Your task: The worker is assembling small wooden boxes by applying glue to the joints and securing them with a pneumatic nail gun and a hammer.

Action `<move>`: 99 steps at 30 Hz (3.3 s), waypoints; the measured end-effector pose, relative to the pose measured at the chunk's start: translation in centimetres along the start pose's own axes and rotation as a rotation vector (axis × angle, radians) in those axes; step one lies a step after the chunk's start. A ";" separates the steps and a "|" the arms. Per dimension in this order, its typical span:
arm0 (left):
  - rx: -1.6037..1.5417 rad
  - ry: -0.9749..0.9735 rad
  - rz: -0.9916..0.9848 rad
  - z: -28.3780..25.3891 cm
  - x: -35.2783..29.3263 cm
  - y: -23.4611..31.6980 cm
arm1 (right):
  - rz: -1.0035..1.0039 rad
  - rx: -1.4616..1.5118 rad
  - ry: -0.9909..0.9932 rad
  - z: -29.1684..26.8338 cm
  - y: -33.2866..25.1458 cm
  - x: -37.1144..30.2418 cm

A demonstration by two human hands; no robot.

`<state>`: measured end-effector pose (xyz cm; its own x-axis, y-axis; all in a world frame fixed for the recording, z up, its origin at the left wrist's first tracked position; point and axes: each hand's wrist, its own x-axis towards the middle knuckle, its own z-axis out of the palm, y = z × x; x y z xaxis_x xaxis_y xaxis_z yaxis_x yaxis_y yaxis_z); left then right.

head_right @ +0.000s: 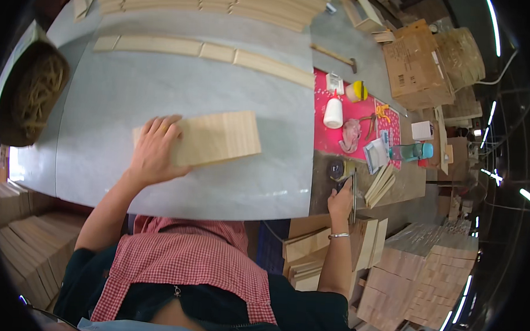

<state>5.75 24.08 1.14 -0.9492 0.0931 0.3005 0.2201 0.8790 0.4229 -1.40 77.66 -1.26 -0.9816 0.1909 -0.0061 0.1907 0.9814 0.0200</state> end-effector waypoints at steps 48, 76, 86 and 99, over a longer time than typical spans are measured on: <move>0.300 0.345 0.053 12.3 -4.8 6.9 | -1.165 0.616 -0.176 -5.9 -26.7 -15.2; 0.231 0.381 0.014 12.5 -4.6 6.8 | -1.206 0.214 -0.155 -7.5 -27.9 -18.3; 0.241 0.282 0.028 10.8 -4.9 6.8 | -1.271 0.297 0.021 -8.6 -28.8 -18.8; 0.215 0.382 0.033 13.1 -4.6 6.8 | -1.219 0.143 -0.136 -8.4 -28.4 -19.1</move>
<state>8.69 35.76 -8.57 -0.7822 -0.0218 0.6226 0.1585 0.9595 0.2327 11.87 45.99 6.69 -0.5115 -0.8579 -0.0480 -0.8402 0.5111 -0.1813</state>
